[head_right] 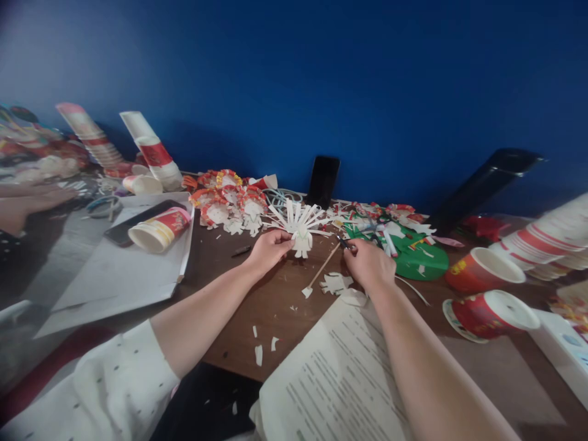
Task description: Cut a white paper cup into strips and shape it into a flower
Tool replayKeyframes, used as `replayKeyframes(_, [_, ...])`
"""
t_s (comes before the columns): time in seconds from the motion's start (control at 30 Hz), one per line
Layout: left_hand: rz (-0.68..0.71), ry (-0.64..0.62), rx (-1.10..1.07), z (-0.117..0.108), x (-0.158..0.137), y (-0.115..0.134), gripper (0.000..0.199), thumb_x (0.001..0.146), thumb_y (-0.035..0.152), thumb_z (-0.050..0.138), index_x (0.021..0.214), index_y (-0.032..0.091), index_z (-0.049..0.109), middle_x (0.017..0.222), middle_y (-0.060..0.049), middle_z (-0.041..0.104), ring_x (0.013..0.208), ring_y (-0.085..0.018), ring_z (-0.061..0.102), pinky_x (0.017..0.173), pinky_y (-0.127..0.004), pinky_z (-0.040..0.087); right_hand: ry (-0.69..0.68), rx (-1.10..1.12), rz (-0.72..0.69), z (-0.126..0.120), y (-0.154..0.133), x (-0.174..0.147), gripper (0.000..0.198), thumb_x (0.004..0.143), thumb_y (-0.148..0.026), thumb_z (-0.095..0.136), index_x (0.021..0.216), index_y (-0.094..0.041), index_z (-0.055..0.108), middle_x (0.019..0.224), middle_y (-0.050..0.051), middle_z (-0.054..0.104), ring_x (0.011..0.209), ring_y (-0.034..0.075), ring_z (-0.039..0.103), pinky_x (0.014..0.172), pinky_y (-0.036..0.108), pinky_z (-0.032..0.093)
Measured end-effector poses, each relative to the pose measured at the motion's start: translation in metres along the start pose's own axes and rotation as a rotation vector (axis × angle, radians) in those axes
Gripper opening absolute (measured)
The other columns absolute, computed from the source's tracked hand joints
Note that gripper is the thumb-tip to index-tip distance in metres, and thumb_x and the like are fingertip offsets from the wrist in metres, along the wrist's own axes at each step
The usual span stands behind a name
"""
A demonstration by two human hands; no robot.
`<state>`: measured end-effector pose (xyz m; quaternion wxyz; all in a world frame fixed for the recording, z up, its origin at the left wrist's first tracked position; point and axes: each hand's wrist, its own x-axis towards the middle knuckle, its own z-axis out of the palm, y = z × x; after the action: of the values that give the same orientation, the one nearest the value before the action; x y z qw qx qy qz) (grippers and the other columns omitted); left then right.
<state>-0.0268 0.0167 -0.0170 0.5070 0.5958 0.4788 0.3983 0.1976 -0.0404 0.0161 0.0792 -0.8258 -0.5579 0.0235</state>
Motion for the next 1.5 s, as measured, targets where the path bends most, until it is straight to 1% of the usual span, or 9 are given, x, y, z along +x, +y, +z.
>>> replayKeyframes(0.23, [0.007,-0.012,-0.012,-0.0005,-0.0003,0.0002,0.014,0.074,0.029,0.062,0.081,0.016,0.064,0.058,0.004,0.058,0.047,-0.008,0.049,0.048,-0.020,0.036,0.053,0.009,-0.030,0.0005,0.0000,-0.0016,0.039,0.083,-0.045,0.048,0.116,-0.031,0.064,0.112,0.004,0.068,0.094,0.023,0.063,0.070,0.032,0.045])
replayKeyframes(0.5, [0.003,-0.009,-0.007,-0.0010,-0.0010,0.0015,0.015,0.074,0.029,0.064,0.081,0.016,0.065,0.057,0.004,0.057,0.048,-0.008,0.048,0.050,-0.020,0.036,0.121,0.043,-0.060,0.0015,-0.0013,-0.0033,0.037,0.085,-0.045,0.045,0.113,-0.030,0.065,0.110,0.002,0.068,0.094,0.023,0.063,0.069,0.032,0.044])
replayKeyframes(0.77, [0.007,-0.004,-0.008,-0.0009,-0.0015,0.0028,0.013,0.074,0.027,0.062,0.080,0.015,0.065,0.058,0.003,0.059,0.048,-0.007,0.048,0.050,-0.020,0.037,0.102,0.044,-0.076,0.0018,-0.0011,-0.0038,0.037,0.085,-0.044,0.044,0.112,-0.030,0.065,0.109,0.002,0.068,0.093,0.023,0.063,0.069,0.033,0.043])
replayKeyframes(0.93, [-0.012,-0.010,-0.021,-0.0010,-0.0023,0.0036,0.014,0.075,0.027,0.062,0.082,0.015,0.064,0.058,0.003,0.059,0.048,-0.008,0.049,0.049,-0.020,0.036,0.103,0.042,-0.074,0.0025,-0.0017,-0.0041,0.037,0.085,-0.045,0.044,0.112,-0.030,0.065,0.112,0.002,0.067,0.094,0.023,0.063,0.068,0.033,0.042])
replayKeyframes(1.23, [-0.004,-0.009,-0.017,-0.0007,-0.0020,0.0032,0.013,0.074,0.028,0.063,0.080,0.016,0.064,0.061,0.003,0.060,0.049,-0.007,0.049,0.050,-0.019,0.037,0.099,0.044,-0.086,0.0032,-0.0013,-0.0035,0.038,0.085,-0.045,0.044,0.112,-0.030,0.066,0.109,0.003,0.068,0.090,0.023,0.063,0.067,0.032,0.042])
replayKeyframes(1.37, [-0.001,-0.007,0.000,-0.0009,-0.0023,0.0039,0.014,0.074,0.028,0.063,0.081,0.016,0.065,0.060,0.003,0.060,0.049,-0.008,0.049,0.051,-0.020,0.037,0.111,0.042,-0.091,0.0041,-0.0007,-0.0033,0.039,0.085,-0.045,0.044,0.112,-0.029,0.066,0.109,0.004,0.068,0.090,0.022,0.063,0.067,0.031,0.042])
replayKeyframes(1.5, [0.005,-0.001,0.019,-0.0014,-0.0028,0.0046,0.014,0.074,0.028,0.062,0.081,0.016,0.065,0.059,0.003,0.060,0.049,-0.008,0.050,0.052,-0.020,0.038,0.091,0.034,-0.082,0.0033,-0.0011,-0.0035,0.039,0.085,-0.046,0.043,0.113,-0.030,0.066,0.110,0.003,0.068,0.091,0.023,0.064,0.067,0.032,0.042])
